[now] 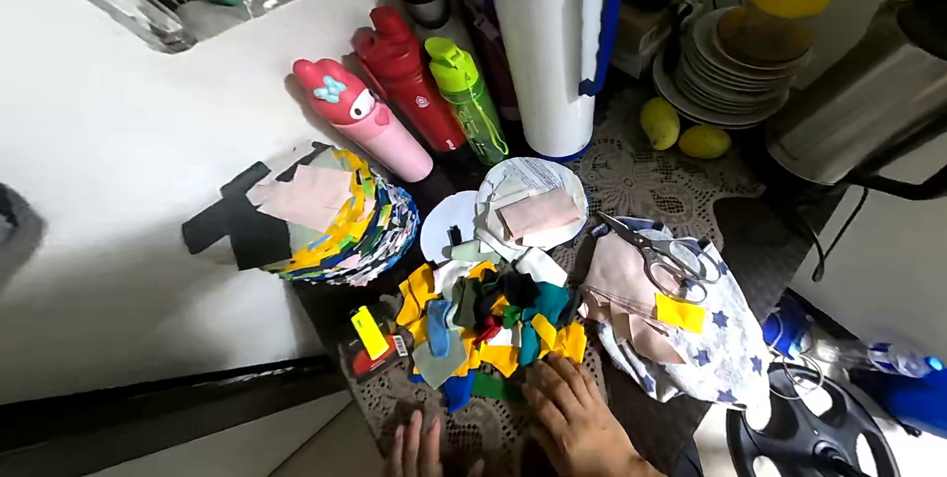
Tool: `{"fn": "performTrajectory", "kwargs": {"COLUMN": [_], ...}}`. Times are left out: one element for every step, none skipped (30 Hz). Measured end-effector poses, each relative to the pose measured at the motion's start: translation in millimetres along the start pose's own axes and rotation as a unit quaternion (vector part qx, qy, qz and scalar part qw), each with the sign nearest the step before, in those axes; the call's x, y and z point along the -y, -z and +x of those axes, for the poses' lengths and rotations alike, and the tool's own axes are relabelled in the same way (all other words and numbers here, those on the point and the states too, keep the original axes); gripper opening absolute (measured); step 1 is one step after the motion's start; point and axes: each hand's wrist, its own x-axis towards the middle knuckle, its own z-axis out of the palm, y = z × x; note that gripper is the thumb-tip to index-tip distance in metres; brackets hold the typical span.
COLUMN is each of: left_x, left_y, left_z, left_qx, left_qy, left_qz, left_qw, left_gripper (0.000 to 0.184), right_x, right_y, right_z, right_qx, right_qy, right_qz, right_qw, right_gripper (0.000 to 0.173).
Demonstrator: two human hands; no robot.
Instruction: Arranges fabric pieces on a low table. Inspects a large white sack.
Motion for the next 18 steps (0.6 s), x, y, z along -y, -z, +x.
{"fn": "performTrajectory", "kwargs": {"left_x": [1, 2, 3, 2, 2, 1, 1, 1, 2, 2, 1, -1, -3, -4, -5, -6, -6, -5], "left_y": [1, 2, 3, 4, 4, 3, 1, -1, -2, -4, -4, -2, 0, 1, 0, -1, -1, 0], "left_z": [-2, -3, -4, -4, -4, -4, -4, -5, -5, -6, -6, -5, -5, -5, -4, -3, -3, -4], "left_qx": [0.007, 0.007, 0.005, 0.003, -0.001, -0.01, -0.021, -0.03, -0.036, -0.042, -0.039, -0.024, -0.006, 0.005, 0.012, 0.019, 0.029, 0.044], "left_qy": [-0.004, -0.009, -0.012, -0.012, -0.012, -0.012, -0.011, -0.013, -0.014, -0.015, -0.016, -0.014, -0.009, -0.006, -0.005, -0.005, -0.007, -0.012], "left_qz": [-0.01, -0.016, -0.019, -0.019, -0.02, -0.023, -0.03, -0.046, -0.059, -0.053, -0.046, -0.046, -0.05, -0.055, -0.057, -0.054, -0.048, -0.045], "left_qw": [1.0, 1.0, 1.0, 1.0, 1.0, 1.0, 0.999, 0.998, 0.997, 0.998, 0.998, 0.999, 0.999, 0.998, 0.998, 0.998, 0.998, 0.998], "left_gripper": [0.08, 0.079, 0.08, 0.081, 0.081, 0.081, 0.08, 0.078, 0.076, 0.074, 0.072, 0.069, 0.067, 0.066, 0.066, 0.066, 0.067, 0.067], "right_x": [1, 2, 2, 1, 1, 4, 9, 18, 30, 43, 56, 67, 75, 79, 80, 81, 81, 83], "right_y": [2, 3, 2, 1, 1, 2, 3, 5, 6, 6, 3, -1, -8, -15, -19, -20, -20, -19], "right_z": [0, -1, -1, -2, -4, -6, -9, -14, -21, -27, -33, -39, -43, -46, -46, -44, -43, -43], "right_qx": [0.003, 0.002, -0.006, -0.017, -0.026, -0.035, -0.04, -0.041, -0.038, -0.032, -0.026, -0.025, -0.024, -0.017, -0.001, 0.015, 0.027, 0.039], "right_qy": [-0.002, 0.0, 0.008, 0.015, 0.018, 0.014, 0.002, -0.016, -0.037, -0.062, -0.092, -0.126, -0.158, -0.183, -0.196, -0.2, -0.201, -0.205], "right_qz": [-0.003, -0.014, -0.031, -0.046, -0.054, -0.061, -0.065, -0.073, -0.082, -0.095, -0.106, -0.108, -0.111, -0.125, -0.151, -0.172, -0.181, -0.18], "right_qw": [1.0, 1.0, 0.999, 0.999, 0.998, 0.997, 0.997, 0.996, 0.995, 0.993, 0.99, 0.986, 0.981, 0.975, 0.969, 0.964, 0.962, 0.961], "right_gripper": [0.035, 0.035, 0.034, 0.032, 0.031, 0.031, 0.032, 0.033, 0.034, 0.036, 0.038, 0.042, 0.047, 0.051, 0.055, 0.057, 0.058, 0.057]}}
